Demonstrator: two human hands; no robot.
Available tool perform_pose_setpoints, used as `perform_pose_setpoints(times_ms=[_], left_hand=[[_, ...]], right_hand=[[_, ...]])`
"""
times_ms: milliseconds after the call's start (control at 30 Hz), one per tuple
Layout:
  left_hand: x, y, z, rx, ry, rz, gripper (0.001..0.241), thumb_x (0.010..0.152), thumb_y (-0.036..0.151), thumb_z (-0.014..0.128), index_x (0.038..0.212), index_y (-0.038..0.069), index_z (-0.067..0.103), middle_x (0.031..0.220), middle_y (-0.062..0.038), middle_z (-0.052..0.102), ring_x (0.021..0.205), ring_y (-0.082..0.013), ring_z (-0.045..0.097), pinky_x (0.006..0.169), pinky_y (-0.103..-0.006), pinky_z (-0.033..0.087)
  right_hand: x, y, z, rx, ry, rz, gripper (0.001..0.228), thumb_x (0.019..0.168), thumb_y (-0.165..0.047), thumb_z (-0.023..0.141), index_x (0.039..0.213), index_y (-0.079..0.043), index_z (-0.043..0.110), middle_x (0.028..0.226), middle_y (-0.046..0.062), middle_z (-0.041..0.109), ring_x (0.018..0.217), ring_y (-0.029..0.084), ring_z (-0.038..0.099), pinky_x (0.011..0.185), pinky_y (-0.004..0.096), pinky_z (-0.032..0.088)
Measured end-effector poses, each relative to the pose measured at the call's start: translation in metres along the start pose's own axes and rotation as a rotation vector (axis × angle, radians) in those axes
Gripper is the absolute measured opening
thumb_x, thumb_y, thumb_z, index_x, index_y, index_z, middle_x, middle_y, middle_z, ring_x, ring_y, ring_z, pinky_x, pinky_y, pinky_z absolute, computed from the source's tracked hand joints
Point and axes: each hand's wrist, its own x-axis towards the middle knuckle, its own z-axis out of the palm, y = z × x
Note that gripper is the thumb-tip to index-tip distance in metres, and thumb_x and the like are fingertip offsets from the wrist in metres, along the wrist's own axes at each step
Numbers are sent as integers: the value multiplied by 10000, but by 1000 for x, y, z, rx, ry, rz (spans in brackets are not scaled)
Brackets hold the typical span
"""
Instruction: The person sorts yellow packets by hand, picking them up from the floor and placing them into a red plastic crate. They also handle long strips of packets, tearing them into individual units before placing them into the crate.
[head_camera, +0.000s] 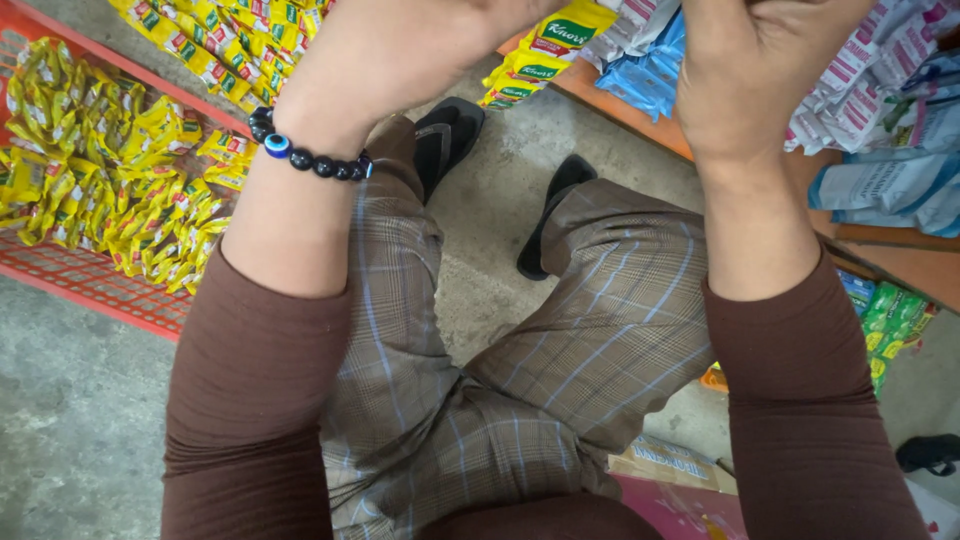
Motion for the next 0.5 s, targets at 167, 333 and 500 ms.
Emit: perform_pose_setpoints(times_ms=[167, 333, 500], left_hand=[[2, 22, -6, -124, -83, -169, 396, 928, 406, 784, 953, 13, 739, 779, -149, 683, 689, -275, 606, 596, -371, 466], [-2, -15, 6, 30, -172, -48, 582, 807, 372, 880, 1180, -12, 653, 1025, -188, 715, 926, -326, 703, 782, -403, 536], [4, -27, 15, 48, -279, -6, 717, 737, 313, 896, 1319, 3, 613, 1160, -194, 717, 1038, -343, 691, 855, -399, 532]], right_hand=[[-2, 1, -2, 7, 32, -38, 426, 1158, 86, 724, 786, 22, 528, 665, 52, 501, 579, 149, 453, 587, 298, 301], [-5, 9, -11, -27, 57, -131, 455, 1102, 104, 738, 765, -20, 459, 686, 52, 464, 558, 159, 404, 570, 301, 266], [-4, -26, -13, -161, -26, -202, 349, 1227, 107, 723, 966, -13, 526, 862, 71, 555, 719, 174, 522, 677, 296, 378]])
